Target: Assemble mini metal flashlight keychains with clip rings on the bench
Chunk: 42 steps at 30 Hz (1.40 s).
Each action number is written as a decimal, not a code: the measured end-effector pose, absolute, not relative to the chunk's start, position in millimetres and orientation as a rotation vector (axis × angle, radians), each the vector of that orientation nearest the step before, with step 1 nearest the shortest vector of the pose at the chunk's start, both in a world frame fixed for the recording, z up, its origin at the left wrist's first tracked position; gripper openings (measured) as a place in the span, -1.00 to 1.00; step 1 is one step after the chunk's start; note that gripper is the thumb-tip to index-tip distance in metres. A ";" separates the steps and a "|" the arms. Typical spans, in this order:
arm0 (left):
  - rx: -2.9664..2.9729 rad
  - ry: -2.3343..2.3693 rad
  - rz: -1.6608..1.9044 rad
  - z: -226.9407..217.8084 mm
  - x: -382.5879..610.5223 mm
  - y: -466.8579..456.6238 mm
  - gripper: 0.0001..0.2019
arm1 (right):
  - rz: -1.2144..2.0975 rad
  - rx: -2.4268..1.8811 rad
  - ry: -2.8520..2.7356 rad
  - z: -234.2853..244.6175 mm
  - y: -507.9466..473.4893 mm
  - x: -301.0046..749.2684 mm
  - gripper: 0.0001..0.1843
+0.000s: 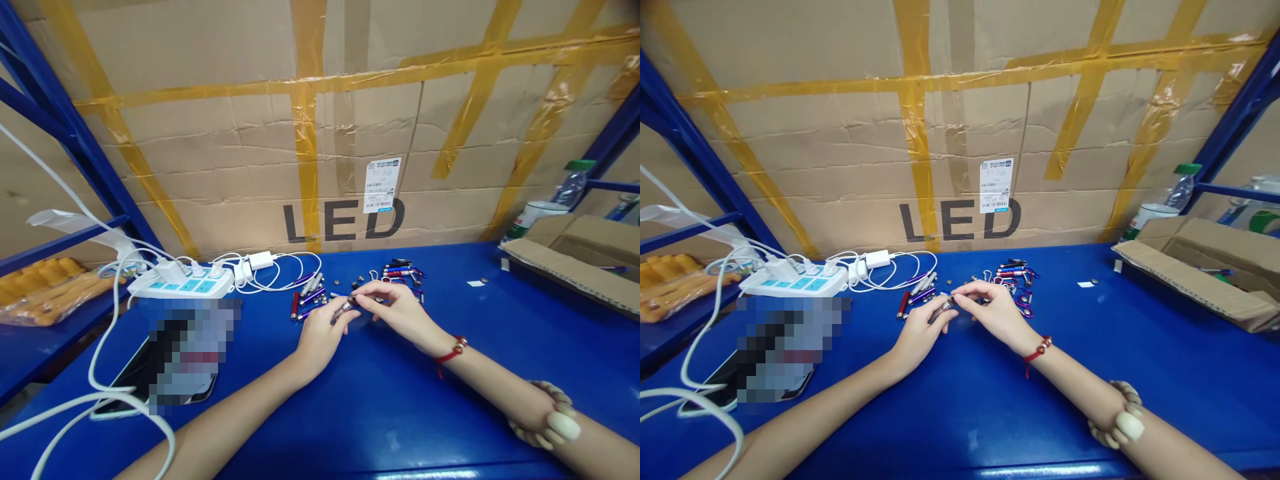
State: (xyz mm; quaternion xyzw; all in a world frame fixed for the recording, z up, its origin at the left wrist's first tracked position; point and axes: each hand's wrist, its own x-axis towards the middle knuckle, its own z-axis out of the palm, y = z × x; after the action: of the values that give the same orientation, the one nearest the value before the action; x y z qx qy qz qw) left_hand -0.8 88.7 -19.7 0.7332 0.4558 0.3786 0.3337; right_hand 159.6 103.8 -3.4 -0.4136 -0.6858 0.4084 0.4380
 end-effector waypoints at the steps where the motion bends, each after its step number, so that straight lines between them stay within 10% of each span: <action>1: 1.924 1.201 0.991 -19.3 -0.6 88.6 -0.77 | 1.028 -1.028 -1.712 -4.6 103.7 159.4 -0.67; 12: 1.975 1.275 1.053 -17.2 0.6 82.4 -0.74 | 1.362 -1.035 -1.532 -1.7 101.6 160.6 -0.62; 42: 2.001 1.137 0.984 -15.7 1.0 84.3 -0.77 | 0.720 -0.711 -1.935 -6.2 112.6 171.9 -0.89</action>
State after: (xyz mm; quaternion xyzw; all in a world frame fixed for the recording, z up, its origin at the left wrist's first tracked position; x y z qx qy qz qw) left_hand 1.0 84.3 -15.7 0.7590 0.4313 0.3732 0.3141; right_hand 171.9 112.6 -6.2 -0.2892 -0.7863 0.2925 0.4611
